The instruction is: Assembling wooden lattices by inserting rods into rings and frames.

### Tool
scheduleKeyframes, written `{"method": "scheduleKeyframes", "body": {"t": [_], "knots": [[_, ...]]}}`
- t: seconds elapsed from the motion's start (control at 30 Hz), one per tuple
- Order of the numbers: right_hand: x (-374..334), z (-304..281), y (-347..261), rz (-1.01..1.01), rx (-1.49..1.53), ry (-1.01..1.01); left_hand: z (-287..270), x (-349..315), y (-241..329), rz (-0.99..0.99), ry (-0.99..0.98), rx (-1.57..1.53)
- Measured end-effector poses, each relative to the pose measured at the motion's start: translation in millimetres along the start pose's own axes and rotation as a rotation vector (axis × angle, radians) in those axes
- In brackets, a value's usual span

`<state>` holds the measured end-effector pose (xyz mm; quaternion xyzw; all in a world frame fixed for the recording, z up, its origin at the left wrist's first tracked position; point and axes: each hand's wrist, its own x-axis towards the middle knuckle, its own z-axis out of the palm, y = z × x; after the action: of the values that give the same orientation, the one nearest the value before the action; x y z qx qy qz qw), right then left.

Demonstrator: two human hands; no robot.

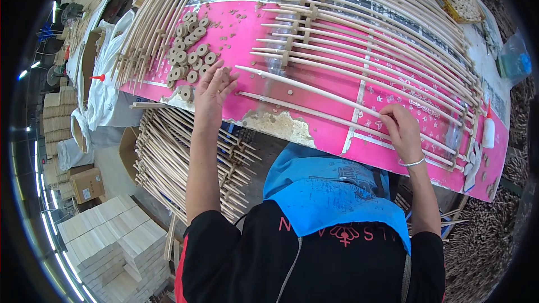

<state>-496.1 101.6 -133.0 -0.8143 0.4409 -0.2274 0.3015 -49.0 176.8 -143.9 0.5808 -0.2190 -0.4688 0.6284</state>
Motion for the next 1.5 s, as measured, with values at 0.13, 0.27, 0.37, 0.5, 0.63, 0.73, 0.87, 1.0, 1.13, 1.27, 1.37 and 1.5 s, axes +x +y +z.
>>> {"method": "scheduleKeyframes", "body": {"t": [0.13,0.27,0.37,0.5,0.63,0.73,0.87,1.0,1.13,1.27,1.37,1.5], "knots": [[2,1,0,-0.018,0.044,0.033,8,3,-3,-0.015,0.028,-0.054],[4,1,0,-0.032,0.032,0.043,15,4,-3,-0.007,-0.017,-0.058],[5,2,1,-0.036,0.032,0.048,17,4,-2,-0.007,-0.016,-0.091],[5,-1,1,-0.08,0.025,0.063,18,6,-5,-0.001,-0.019,-0.09],[5,-3,-1,-0.116,0.004,0.076,24,7,-5,0.01,0.02,-0.066],[6,-1,-1,-0.093,-0.009,0.104,33,5,-6,0.004,-0.007,-0.066],[11,1,-7,-0.086,0.04,0.13,43,5,-13,0.013,-0.029,-0.07],[13,0,-10,-0.1,-0.001,0.158,52,1,-12,0.005,0.02,-0.017],[15,-2,-15,-0.109,-0.075,0.164,60,-2,-10,-0.004,0.007,-0.027],[17,-1,-14,-0.132,-0.067,0.209,62,-2,-8,-0.006,0.007,-0.01],[19,-3,-10,-0.186,-0.143,0.219,65,-3,-8,-0.007,-0.033,-0.02],[20,-2,-18,-0.084,-0.044,0.174,67,-1,-10,0.007,-0.062,-0.056]]}}
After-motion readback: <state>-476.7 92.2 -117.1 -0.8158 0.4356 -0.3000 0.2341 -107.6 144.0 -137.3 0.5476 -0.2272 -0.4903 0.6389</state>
